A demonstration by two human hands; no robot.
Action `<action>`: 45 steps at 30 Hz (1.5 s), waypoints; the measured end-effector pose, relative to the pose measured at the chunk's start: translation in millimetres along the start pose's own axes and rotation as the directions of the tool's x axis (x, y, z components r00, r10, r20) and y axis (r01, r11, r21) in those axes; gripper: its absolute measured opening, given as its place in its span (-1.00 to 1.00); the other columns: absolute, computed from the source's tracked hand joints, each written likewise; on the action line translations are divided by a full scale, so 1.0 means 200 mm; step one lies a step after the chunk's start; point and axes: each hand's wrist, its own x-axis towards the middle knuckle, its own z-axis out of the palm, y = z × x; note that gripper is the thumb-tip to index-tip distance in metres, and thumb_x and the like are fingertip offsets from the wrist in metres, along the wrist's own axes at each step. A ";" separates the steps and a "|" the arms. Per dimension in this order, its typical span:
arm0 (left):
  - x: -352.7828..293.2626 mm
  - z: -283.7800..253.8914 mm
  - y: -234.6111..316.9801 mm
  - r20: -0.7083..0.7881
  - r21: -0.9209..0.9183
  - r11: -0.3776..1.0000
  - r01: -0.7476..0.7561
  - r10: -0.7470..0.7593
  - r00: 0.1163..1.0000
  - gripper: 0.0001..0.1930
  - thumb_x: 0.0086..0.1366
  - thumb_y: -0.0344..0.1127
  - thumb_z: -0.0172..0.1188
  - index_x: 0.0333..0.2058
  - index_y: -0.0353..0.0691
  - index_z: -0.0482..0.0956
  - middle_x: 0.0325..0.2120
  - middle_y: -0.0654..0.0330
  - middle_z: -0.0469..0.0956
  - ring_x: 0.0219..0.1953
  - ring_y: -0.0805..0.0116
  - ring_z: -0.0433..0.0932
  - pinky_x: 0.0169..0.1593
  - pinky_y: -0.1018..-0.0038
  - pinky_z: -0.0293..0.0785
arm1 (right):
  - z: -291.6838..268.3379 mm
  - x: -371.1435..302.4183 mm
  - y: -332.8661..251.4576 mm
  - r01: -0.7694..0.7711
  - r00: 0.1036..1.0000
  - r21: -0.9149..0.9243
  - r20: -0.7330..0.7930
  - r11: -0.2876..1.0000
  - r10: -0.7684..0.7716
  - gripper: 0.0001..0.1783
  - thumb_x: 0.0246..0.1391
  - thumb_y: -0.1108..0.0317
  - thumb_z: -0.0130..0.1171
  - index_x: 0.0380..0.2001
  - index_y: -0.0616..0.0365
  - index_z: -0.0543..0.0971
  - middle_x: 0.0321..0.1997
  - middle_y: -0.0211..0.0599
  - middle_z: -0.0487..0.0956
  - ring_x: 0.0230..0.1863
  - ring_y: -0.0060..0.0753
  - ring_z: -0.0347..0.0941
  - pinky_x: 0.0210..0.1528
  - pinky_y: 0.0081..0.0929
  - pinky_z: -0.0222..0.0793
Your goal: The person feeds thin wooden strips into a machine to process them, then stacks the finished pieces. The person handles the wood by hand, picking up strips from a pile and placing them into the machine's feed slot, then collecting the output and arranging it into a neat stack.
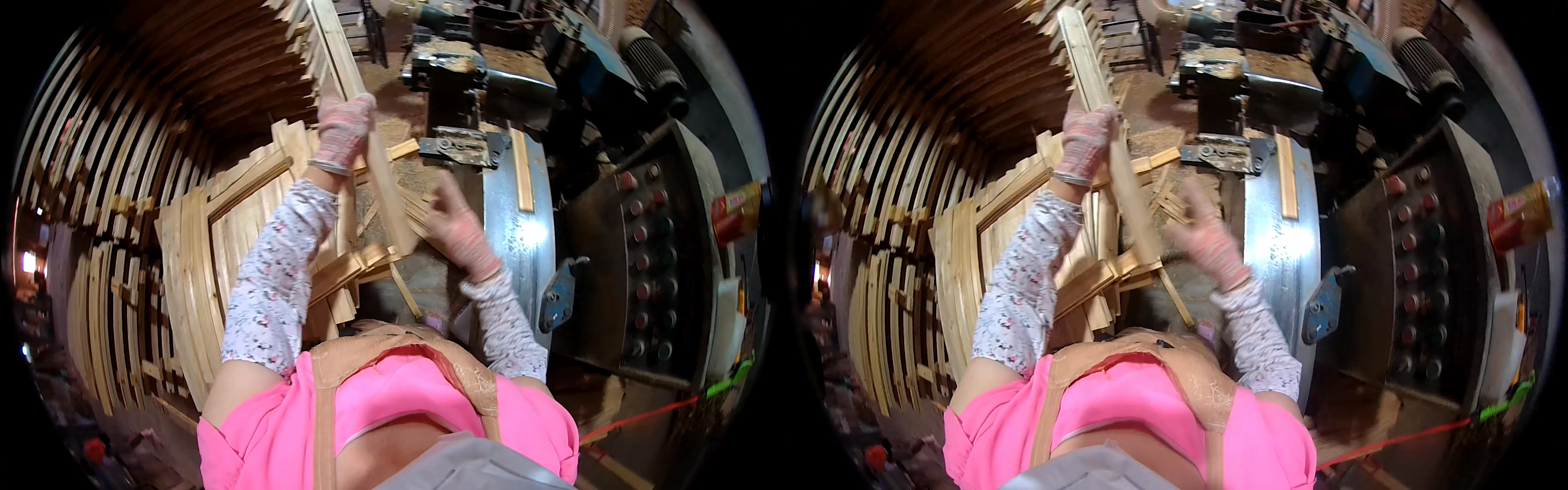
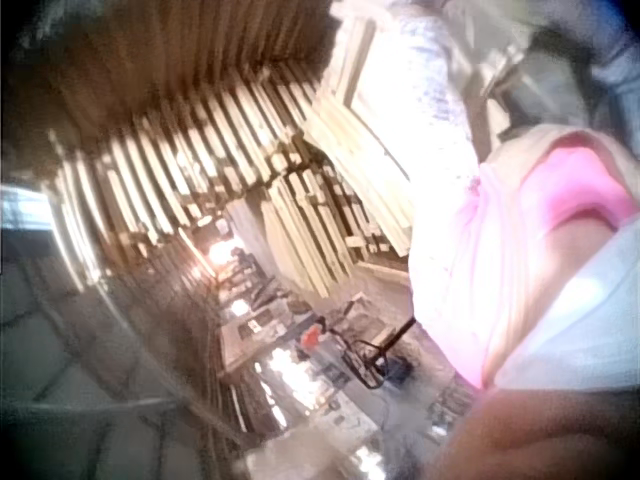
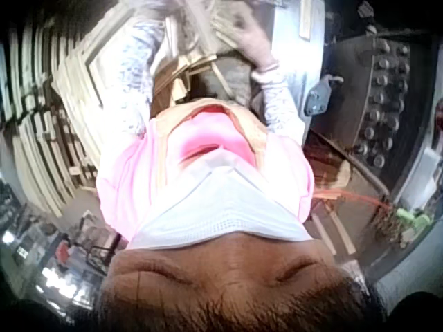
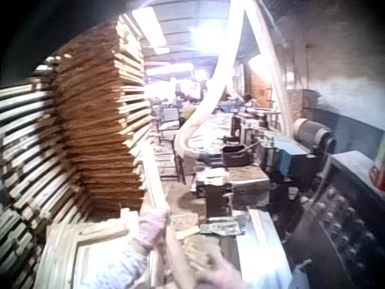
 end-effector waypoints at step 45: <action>-1.22 -1.56 0.14 -0.542 0.825 -0.348 0.444 -0.267 0.797 -0.25 0.20 -0.25 0.35 0.37 -0.23 0.37 0.34 -0.11 0.44 0.36 -0.09 0.46 0.39 0.08 0.40 | -0.21 -1.09 0.41 -0.506 0.804 -0.742 -0.591 0.441 -0.071 -0.39 0.34 0.11 0.20 0.34 0.21 0.53 0.11 0.19 0.67 0.09 0.34 0.55 0.18 0.13 0.42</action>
